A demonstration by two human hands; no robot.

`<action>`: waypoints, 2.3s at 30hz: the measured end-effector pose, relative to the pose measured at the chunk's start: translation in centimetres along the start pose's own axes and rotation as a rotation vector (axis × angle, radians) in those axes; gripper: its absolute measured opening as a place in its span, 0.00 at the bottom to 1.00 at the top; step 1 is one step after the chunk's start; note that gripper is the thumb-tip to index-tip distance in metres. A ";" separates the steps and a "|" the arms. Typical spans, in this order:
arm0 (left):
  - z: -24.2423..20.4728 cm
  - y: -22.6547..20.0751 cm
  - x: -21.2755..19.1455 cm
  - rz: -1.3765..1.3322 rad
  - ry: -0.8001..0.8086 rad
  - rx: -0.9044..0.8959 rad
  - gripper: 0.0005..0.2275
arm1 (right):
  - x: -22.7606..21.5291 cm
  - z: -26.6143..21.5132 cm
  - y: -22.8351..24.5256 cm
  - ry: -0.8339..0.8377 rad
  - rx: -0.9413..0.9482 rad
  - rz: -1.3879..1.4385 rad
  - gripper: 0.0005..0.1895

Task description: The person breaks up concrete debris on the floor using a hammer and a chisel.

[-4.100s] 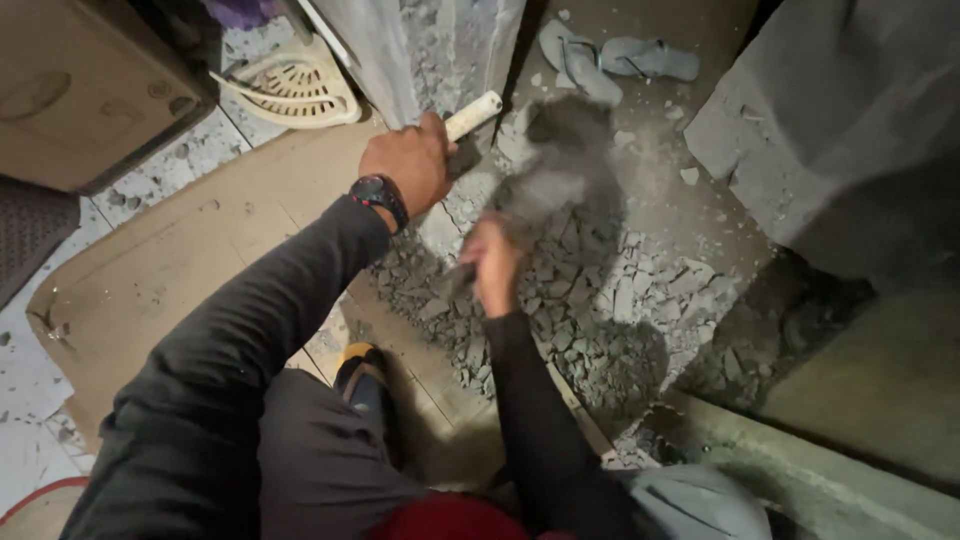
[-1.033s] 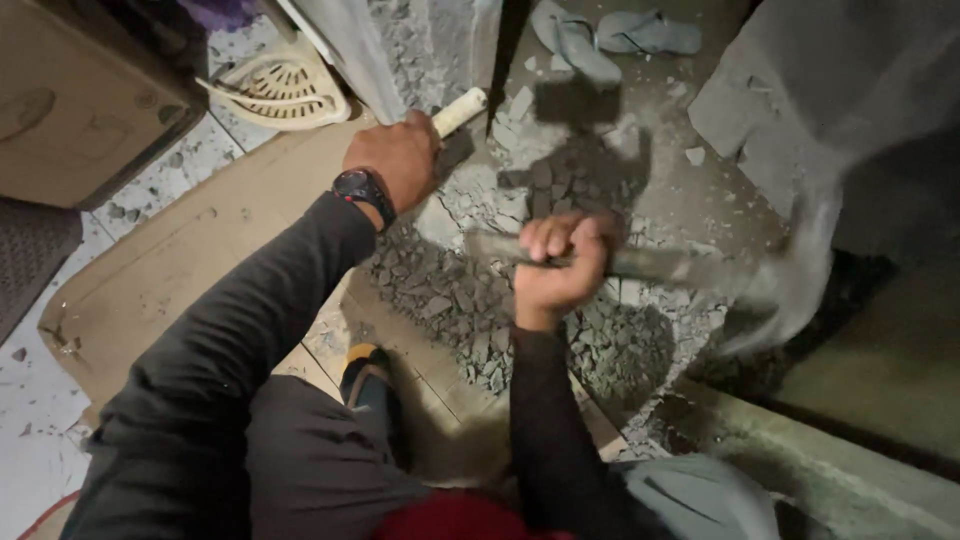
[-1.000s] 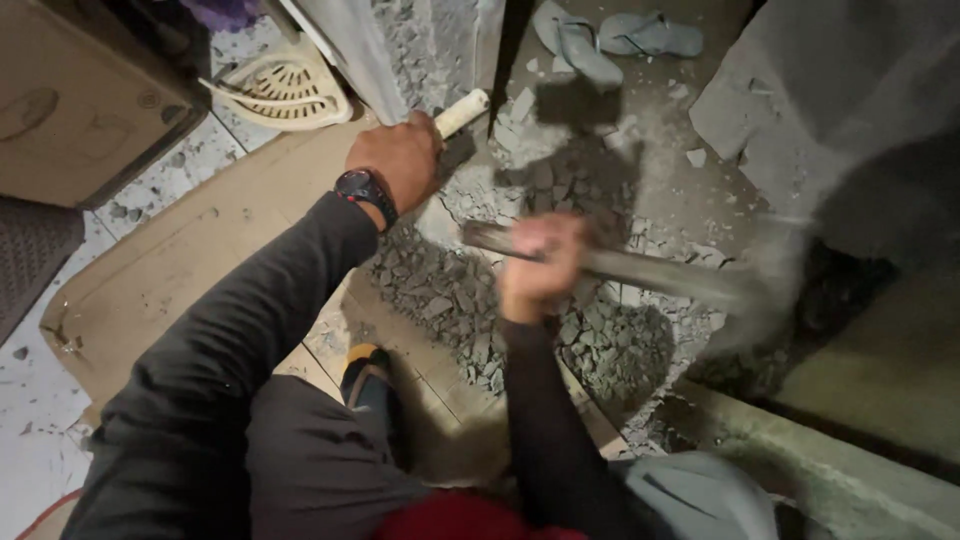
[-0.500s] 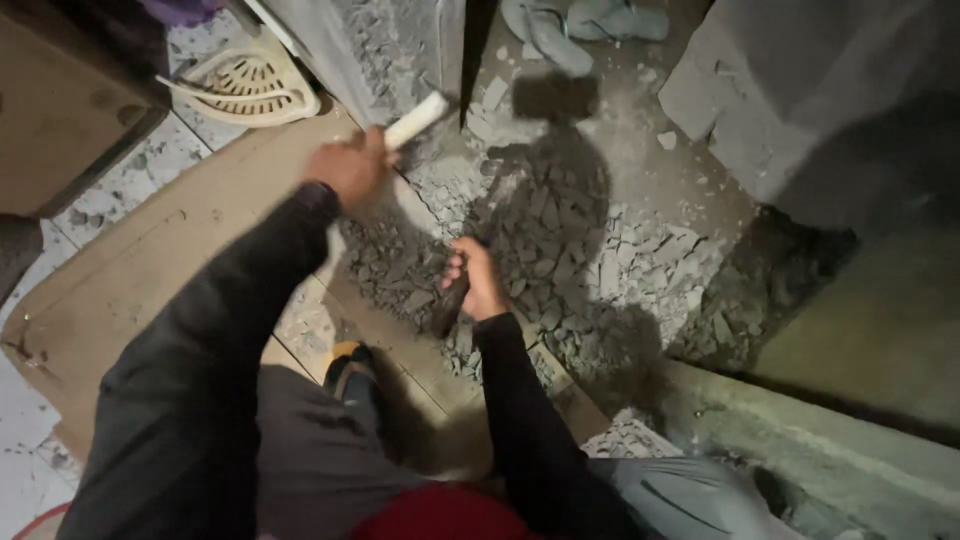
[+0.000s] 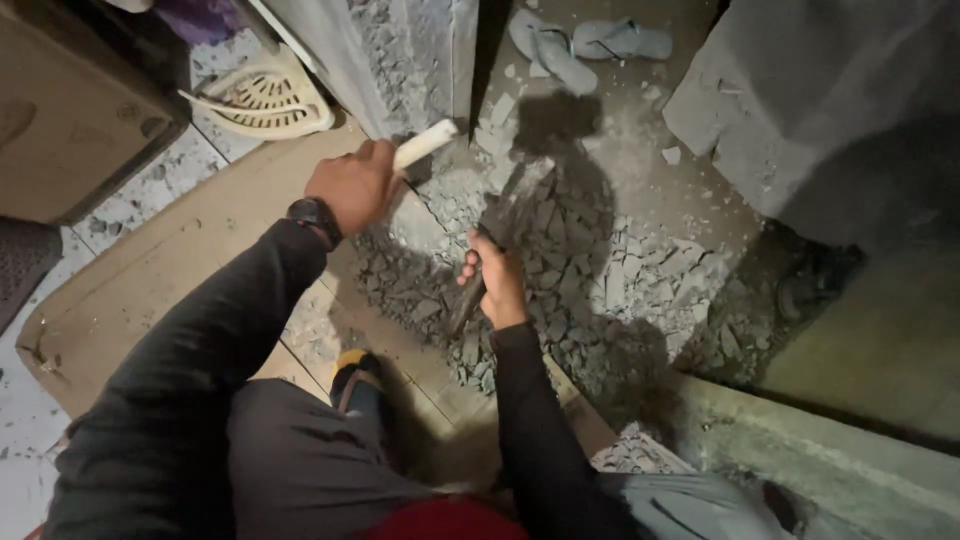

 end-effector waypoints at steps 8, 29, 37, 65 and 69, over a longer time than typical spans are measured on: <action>2.1 -1.5 0.8 -0.007 -0.117 -0.017 0.14 | 0.5 -2.3 1.3 -0.124 -0.142 -0.117 0.18; 2.7 -4.2 -3.9 -0.179 0.064 -0.114 0.15 | 1.7 -7.3 9.8 -0.222 -0.932 0.488 0.21; 2.1 -3.6 -3.0 -0.198 0.004 -0.121 0.14 | 0.7 -0.5 0.4 0.098 -0.013 -0.090 0.10; 3.2 -2.8 -2.0 -0.208 -0.100 -0.053 0.15 | 0.7 4.9 -3.2 0.185 -0.115 -0.205 0.11; 1.8 -3.9 -2.0 -0.211 0.067 -0.155 0.13 | -0.3 5.3 -7.4 0.092 0.046 -0.211 0.10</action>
Point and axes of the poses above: each hand's wrist, its own z-axis towards the middle knuckle, its own x-axis out of the palm, y = z × x, the point moved 1 cm from there along z, towards the middle knuckle, and after that the axes turned 9 degrees about -z, right-handed, at the moved point
